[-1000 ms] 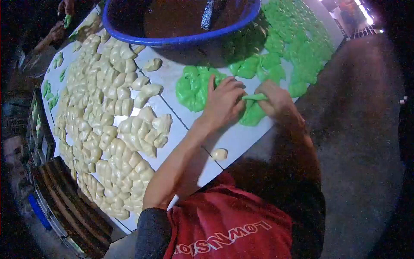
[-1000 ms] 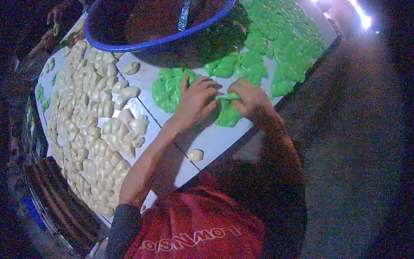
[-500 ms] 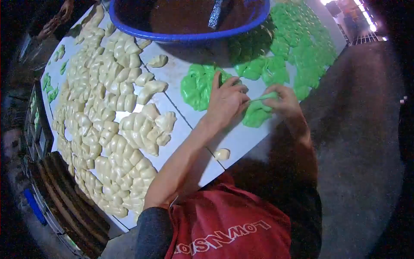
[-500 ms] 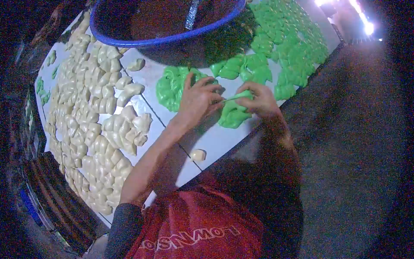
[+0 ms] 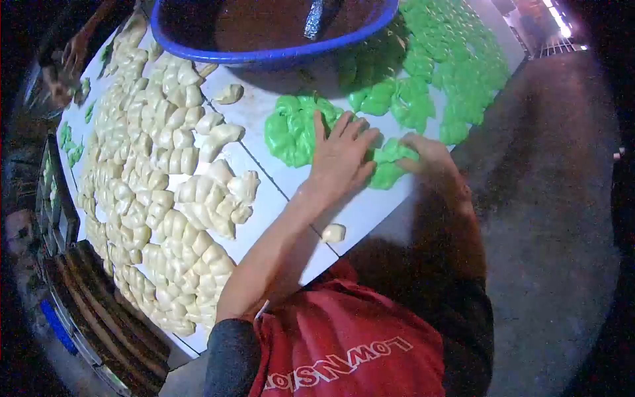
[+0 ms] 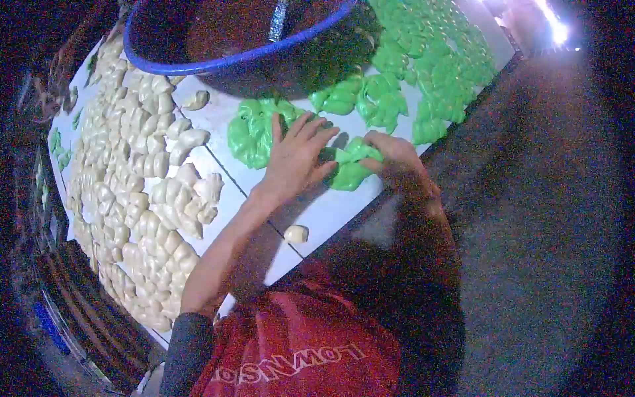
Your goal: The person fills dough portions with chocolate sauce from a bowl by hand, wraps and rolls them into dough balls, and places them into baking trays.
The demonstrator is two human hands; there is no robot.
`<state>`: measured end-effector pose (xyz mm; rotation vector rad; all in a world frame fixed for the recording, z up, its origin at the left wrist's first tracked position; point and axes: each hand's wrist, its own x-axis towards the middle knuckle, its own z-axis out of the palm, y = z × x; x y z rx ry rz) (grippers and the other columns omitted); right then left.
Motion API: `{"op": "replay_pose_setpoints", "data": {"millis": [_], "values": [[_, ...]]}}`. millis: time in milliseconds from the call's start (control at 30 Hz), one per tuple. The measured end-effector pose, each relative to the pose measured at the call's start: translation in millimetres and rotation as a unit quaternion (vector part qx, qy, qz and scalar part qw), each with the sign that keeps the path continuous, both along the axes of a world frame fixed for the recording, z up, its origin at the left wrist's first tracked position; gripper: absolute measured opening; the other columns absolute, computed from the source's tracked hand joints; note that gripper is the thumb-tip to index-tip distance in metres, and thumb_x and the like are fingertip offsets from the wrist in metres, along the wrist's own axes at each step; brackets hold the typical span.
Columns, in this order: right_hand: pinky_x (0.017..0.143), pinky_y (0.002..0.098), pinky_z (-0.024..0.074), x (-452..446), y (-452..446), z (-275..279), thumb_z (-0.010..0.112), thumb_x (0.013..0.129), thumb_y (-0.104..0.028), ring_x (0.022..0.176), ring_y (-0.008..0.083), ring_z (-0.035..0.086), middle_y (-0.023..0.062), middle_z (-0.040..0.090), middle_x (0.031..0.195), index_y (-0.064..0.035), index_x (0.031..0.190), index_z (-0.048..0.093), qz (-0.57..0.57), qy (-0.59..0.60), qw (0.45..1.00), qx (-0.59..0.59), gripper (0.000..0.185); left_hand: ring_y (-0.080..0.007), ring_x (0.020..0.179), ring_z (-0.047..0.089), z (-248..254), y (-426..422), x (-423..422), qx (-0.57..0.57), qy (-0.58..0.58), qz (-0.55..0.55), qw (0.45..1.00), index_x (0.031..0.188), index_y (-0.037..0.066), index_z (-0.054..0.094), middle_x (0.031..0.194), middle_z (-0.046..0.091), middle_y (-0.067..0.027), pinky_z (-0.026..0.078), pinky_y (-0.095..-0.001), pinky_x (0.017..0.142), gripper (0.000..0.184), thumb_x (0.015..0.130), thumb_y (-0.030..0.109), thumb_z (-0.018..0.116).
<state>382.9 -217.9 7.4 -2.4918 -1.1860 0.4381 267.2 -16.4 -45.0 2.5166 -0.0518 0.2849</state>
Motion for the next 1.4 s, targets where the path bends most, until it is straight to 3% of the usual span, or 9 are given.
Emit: {"op": "replay_pose_setpoints", "data": {"millis": [133,367,533,667,867,1067,1167,1267,1400], "values": [[0.075,0.0377,0.0522,-2.2,4.7,15.1,0.069,0.081,-0.023,0.089,0.0292,0.066,0.0132,0.068,0.095,-0.0098,0.117,0.061,-0.093,0.090,0.992,0.010,0.039,-0.0318,0.137,0.036,4.5,-4.9,1.4,-0.011,-0.030,0.011,0.999,0.132,0.017,0.053,0.137,0.051,-0.0082,0.011,-0.0693,0.111,0.059,0.078,0.031,0.074],[0.062,0.0241,0.0441,14.9,-1.1,0.4,0.066,0.084,-0.029,0.072,0.0082,0.053,0.0013,0.063,0.090,-0.0127,0.113,0.064,-0.232,0.393,0.885,0.095,0.032,-0.0332,0.136,0.037,7.9,-14.0,13.9,-0.053,-0.025,-0.016,0.998,0.132,0.014,0.053,0.139,0.049,-0.0097,0.012,-0.0705,0.110,0.062,0.078,0.032,0.075],[0.068,0.0303,0.0509,6.3,1.0,3.4,0.076,0.079,-0.020,0.074,0.0198,0.064,0.0091,0.069,0.091,-0.0089,0.105,0.066,-0.079,0.068,0.986,0.131,0.030,-0.0294,0.129,0.046,4.6,-26.9,29.5,-0.110,-0.046,-0.025,0.993,0.123,0.013,0.062,0.123,0.060,-0.0079,0.013,-0.0700,0.109,0.047,0.083,0.035,0.070],[0.069,0.0314,0.0518,-1.6,4.0,15.2,0.079,0.076,-0.015,0.071,0.0181,0.064,0.0085,0.069,0.084,-0.0097,0.102,0.067,-0.083,0.033,0.987,0.136,0.029,-0.0241,0.113,0.057,-1.0,-30.4,38.0,-0.150,-0.042,-0.053,0.986,0.108,0.015,0.070,0.106,0.067,-0.0038,0.013,-0.0650,0.111,0.028,0.085,0.031,0.068],[0.067,0.0289,0.0498,-3.4,-7.3,26.6,0.079,0.077,-0.014,0.075,0.0114,0.061,0.0046,0.068,0.085,-0.0076,0.102,0.067,-0.109,0.167,0.972,0.126,0.029,-0.0196,0.104,0.062,-1.4,-26.3,36.2,-0.068,-0.054,-0.069,0.994,0.103,0.023,0.072,0.096,0.069,0.0010,0.019,-0.0620,0.112,0.020,0.084,0.022,0.066],[0.070,0.0251,0.0487,-24.0,-18.8,52.3,0.065,0.085,-0.015,0.079,0.0119,0.059,0.0064,0.065,0.095,0.0006,0.104,0.060,-0.184,0.398,0.809,0.391,0.026,-0.0186,0.120,0.054,-21.0,-14.2,31.0,0.037,0.017,-0.069,0.997,0.117,0.019,0.067,0.115,0.066,-0.0006,0.017,-0.0622,0.113,0.038,0.080,0.027,0.071],[0.079,0.0292,0.0510,-27.9,-4.4,55.4,0.063,0.088,-0.011,0.090,0.0174,0.063,0.0084,0.065,0.103,0.0015,0.118,0.059,-0.117,0.350,0.841,0.395,0.032,-0.0247,0.125,0.051,-1.9,-12.2,15.4,-0.148,-0.065,-0.013,0.987,0.125,0.011,0.062,0.124,0.063,-0.0085,0.012,-0.0664,0.111,0.058,0.076,0.038,0.077],[0.084,0.0311,0.0529,-31.5,7.9,45.8,0.057,0.089,-0.002,0.097,0.0201,0.064,0.0090,0.065,0.110,0.0019,0.126,0.054,-0.082,0.249,0.912,0.315,0.037,-0.0224,0.114,0.058,73.5,5.2,-2.7,-0.336,0.044,-0.024,0.941,0.126,0.003,0.060,0.122,0.063,-0.0156,0.036,-0.0464,0.103,0.067,0.074,0.041,0.081],[0.084,0.0315,0.0546,-56.7,48.1,39.1,0.061,0.089,-0.001,0.100,0.0212,0.064,0.0118,0.063,0.116,0.0034,0.115,0.057,-0.182,0.444,0.803,0.353,0.027,-0.0148,0.087,0.063,85.1,23.8,-20.0,-0.388,0.119,0.031,0.913,0.116,0.002,0.067,0.098,0.071,-0.0121,0.049,-0.0287,0.079,0.044,0.082,0.028,0.075]]}}
